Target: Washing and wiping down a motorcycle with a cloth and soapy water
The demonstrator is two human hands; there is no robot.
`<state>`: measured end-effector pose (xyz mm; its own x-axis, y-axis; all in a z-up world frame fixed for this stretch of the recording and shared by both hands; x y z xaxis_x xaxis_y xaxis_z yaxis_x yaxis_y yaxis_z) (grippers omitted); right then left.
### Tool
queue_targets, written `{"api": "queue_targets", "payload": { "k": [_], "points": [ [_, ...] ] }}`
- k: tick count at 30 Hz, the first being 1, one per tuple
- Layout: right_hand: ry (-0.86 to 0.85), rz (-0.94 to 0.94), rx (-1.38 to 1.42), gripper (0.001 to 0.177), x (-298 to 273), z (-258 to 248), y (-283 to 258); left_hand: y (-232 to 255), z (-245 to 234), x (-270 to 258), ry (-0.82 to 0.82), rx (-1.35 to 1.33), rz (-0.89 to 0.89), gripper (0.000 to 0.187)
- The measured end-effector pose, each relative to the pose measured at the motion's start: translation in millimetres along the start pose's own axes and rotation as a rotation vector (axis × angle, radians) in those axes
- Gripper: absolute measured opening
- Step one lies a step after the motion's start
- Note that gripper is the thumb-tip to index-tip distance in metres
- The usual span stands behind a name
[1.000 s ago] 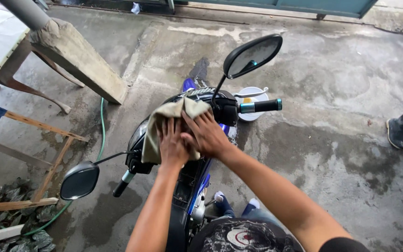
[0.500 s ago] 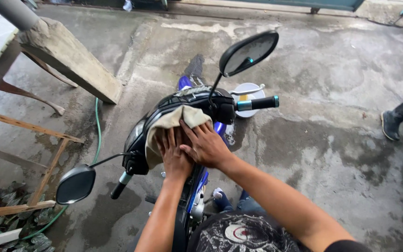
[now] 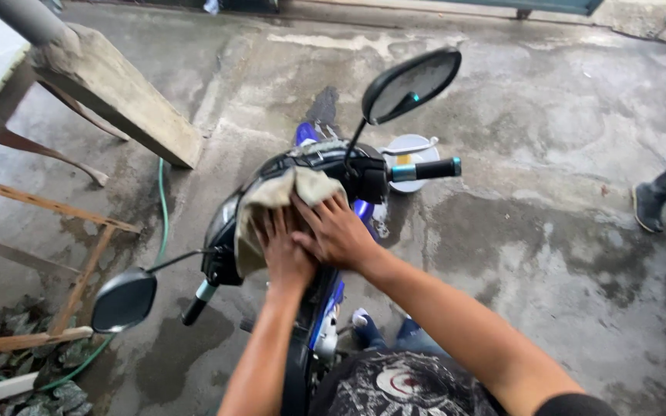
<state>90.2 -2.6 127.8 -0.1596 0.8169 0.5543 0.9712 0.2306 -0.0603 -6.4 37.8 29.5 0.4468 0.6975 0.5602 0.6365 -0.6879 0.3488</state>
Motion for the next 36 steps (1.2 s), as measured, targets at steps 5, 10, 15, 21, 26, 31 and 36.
{"api": "queue_targets", "payload": {
  "k": [5,10,15,21,26,31,36],
  "points": [
    [-0.063,0.028,0.031,0.073,-13.6,-10.0,-8.9,-4.5,7.9,-21.8,-0.037,0.05,0.024,0.073],
    [-0.01,-0.022,0.037,0.073,14.8,6.2,13.7,-12.0,7.4,27.4,0.007,0.168,0.008,0.068],
    [0.068,-0.072,0.013,0.068,36.2,5.7,15.4,-29.3,18.1,54.0,-0.248,0.099,-0.086,0.058],
    [0.084,-0.054,-0.011,0.071,-11.2,4.9,-6.2,14.2,-13.4,10.3,-0.195,0.069,-0.077,0.065],
    [0.05,-0.028,0.005,0.066,-5.7,9.1,-6.0,17.1,-14.8,13.6,-0.135,0.18,-0.094,0.058],
    [0.062,-0.079,0.02,0.064,31.1,32.8,11.6,-32.9,32.9,36.5,-0.109,0.169,-0.084,0.061],
    [-0.044,-0.011,0.054,0.067,20.1,30.2,16.5,-43.2,53.7,23.2,-0.112,0.154,-0.115,0.062]
  ]
}}
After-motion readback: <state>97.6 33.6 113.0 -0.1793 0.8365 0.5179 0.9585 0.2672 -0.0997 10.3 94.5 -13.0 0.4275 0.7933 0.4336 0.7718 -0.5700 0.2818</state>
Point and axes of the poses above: each hand's wrist, its own x-axis towards the middle knuckle, its own z-axis out of the palm, y = z × x, the point moved 8 cm from there along x, towards the middle knuckle, and after that the axes turned 5 degrees about -x, right-handed, at the moved point
